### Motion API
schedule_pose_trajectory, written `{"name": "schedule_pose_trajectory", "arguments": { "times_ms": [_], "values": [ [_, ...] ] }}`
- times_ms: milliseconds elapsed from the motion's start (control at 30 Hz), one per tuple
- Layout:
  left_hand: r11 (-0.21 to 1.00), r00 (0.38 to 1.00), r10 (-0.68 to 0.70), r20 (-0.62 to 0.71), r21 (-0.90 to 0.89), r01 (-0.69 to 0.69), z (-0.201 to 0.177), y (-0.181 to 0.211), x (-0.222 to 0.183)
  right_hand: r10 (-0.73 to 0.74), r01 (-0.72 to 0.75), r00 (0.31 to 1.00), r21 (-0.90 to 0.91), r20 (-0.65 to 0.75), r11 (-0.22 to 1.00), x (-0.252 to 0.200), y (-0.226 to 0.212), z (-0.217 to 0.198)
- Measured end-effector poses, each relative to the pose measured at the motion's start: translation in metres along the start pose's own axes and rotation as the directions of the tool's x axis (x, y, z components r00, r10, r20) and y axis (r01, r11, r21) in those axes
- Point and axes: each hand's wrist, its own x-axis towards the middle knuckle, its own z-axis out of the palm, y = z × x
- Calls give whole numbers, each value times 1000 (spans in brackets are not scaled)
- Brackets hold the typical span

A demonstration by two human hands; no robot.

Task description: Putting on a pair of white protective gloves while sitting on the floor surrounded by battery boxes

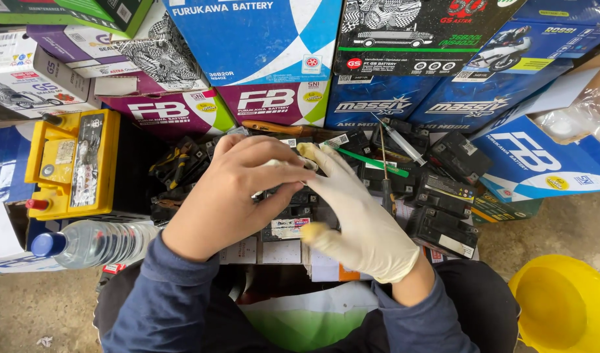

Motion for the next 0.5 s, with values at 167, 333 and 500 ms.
{"name": "schedule_pose_trajectory", "arguments": {
  "times_ms": [167, 333, 500],
  "values": [
    [990, 980, 143, 135, -15, -143, 0, -9, 2, 42, -21, 999, -591, 22, 807, -1, -3, 6],
    [991, 952, 104, 289, -111, -75, -7, -10, 10, 69, -26, 997, -755, 25, 655, -2, -2, 13],
    [953, 924, 112, 366, -302, 5, -5, -13, 23, 106, -8, 992, -791, 72, 612, 0, -3, 27]
  ]
}}
